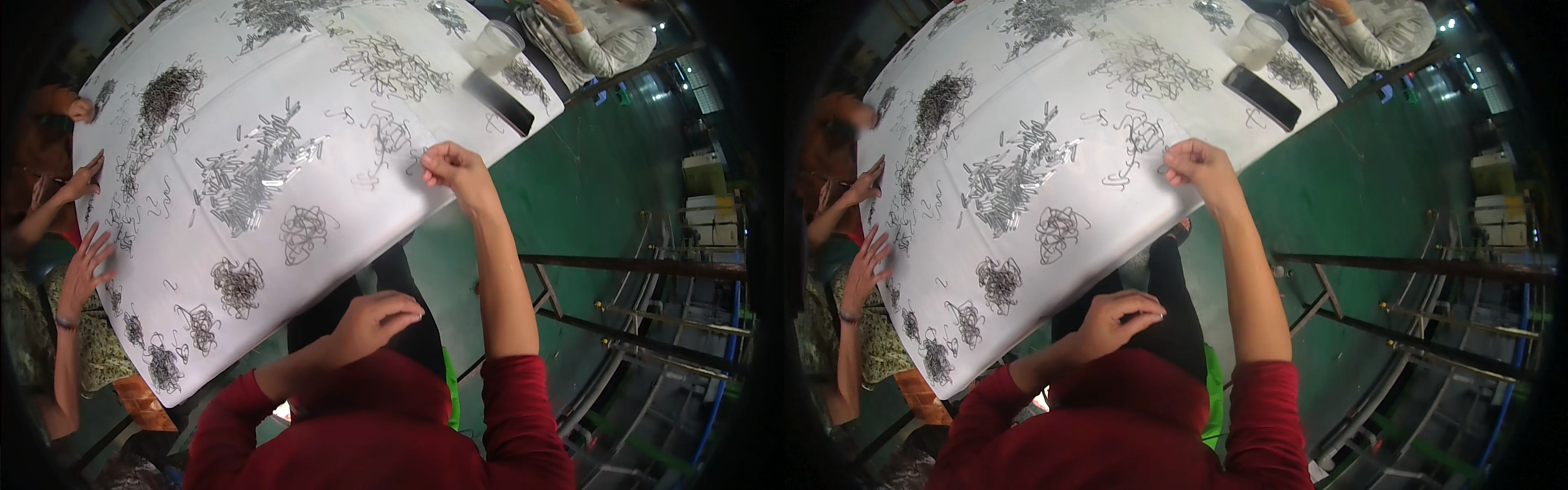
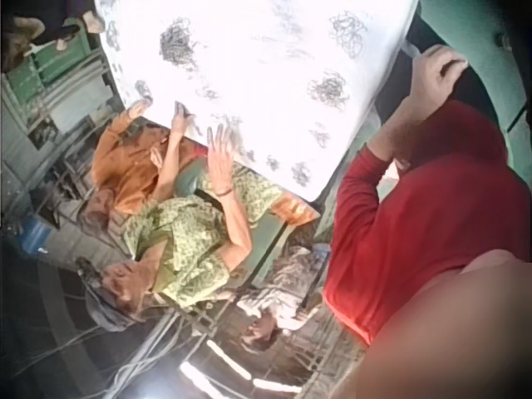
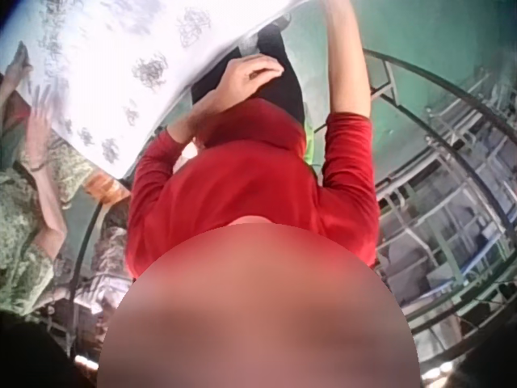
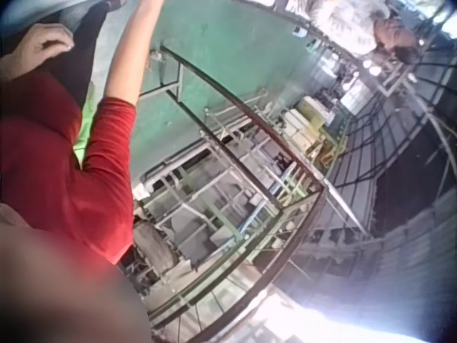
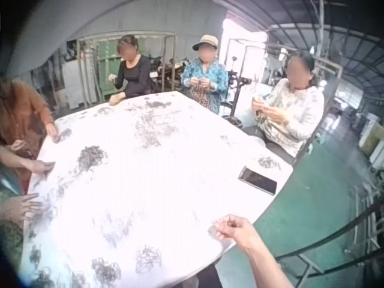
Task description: The person picks small metal wire pieces from a white table and links them together by hand to form a chain. They repeatedly pick, twist, and connect the wires, then hang the completed chain on a nearby metal frame.
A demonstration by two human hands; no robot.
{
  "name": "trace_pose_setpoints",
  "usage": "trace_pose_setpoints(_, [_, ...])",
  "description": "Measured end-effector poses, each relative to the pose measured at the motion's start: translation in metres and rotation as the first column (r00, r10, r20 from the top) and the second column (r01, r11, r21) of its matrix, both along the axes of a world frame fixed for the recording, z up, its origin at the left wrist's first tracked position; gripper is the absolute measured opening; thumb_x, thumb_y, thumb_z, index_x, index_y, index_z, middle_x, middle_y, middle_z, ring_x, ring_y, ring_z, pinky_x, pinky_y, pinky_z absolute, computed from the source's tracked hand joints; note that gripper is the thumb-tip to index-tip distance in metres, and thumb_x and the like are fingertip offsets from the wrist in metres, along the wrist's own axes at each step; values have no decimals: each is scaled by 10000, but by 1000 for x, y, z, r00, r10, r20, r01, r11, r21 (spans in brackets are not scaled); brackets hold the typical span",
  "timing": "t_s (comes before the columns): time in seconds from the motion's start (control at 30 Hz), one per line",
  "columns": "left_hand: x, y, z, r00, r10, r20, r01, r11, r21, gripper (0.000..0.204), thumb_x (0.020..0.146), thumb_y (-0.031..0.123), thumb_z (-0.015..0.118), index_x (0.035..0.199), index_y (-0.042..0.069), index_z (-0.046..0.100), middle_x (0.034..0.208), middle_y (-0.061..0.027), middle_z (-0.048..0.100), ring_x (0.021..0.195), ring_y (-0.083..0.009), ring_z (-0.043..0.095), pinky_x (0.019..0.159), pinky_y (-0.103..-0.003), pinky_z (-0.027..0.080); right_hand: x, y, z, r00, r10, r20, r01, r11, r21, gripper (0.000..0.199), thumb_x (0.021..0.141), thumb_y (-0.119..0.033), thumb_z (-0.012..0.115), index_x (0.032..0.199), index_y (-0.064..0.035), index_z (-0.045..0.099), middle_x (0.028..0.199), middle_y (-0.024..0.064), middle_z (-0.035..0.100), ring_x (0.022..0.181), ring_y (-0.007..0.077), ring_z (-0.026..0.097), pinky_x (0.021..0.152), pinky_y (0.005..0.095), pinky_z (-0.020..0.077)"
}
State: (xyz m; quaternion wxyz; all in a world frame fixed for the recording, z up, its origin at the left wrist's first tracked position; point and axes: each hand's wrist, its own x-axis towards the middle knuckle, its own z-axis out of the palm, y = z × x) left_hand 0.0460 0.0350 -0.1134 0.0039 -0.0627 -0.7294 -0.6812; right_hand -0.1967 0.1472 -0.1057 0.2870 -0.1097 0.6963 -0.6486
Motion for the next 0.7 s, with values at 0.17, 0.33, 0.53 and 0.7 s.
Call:
trace_pose_setpoints(0.17, [-4, 2, 1, 995, 86, -59, -86, 996, 0, 123, 831, -16, 650, 946, 23, 668, 900, -99, 676, 780, -201, 666, 671, -279, 522, 106, 42, 29, 971, -112, 213, 154, 968, -196, 134, 857, -92, 686, 916, 11, 623, 804, 78, 654, 691, 140, 638, 625, 232, 518])
trace_pose_setpoints(0.33, [-7, 2, 1, 993, 107, -46, -109, 994, -31, 172, 837, -39, 630, 992, 28, 665, 926, -92, 683, 794, -175, 672, 663, -271, 530, 171, 66, 39, 938, -172, 303, 261, 922, -285, 94, 853, -57, 684, 918, -9, 636, 849, 48, 645, 690, 100, 588, 623, 215, 474])
trace_pose_setpoints(0.53, [-11, 9, -1, 981, 183, -68, -178, 982, 65, 286, 842, -34, 630, 1120, 30, 606, 918, -91, 706, 813, -155, 694, 645, -254, 547, 199, 63, 27, 887, -247, 391, 368, 889, -273, 74, 847, -95, 686, 872, -36, 649, 913, 45, 602, 799, 127, 530, 672, 246, 395])
trace_pose_setpoints(0.7, [-10, 9, 3, 985, 165, -52, -163, 986, 44, 331, 852, -45, 628, 1175, -13, 564, 916, -96, 706, 813, -101, 667, 698, -218, 533, 200, 56, 23, 842, -284, 459, 432, 864, -257, 66, 850, -104, 685, 866, -50, 651, 942, 24, 609, 831, 116, 540, 702, 253, 399])
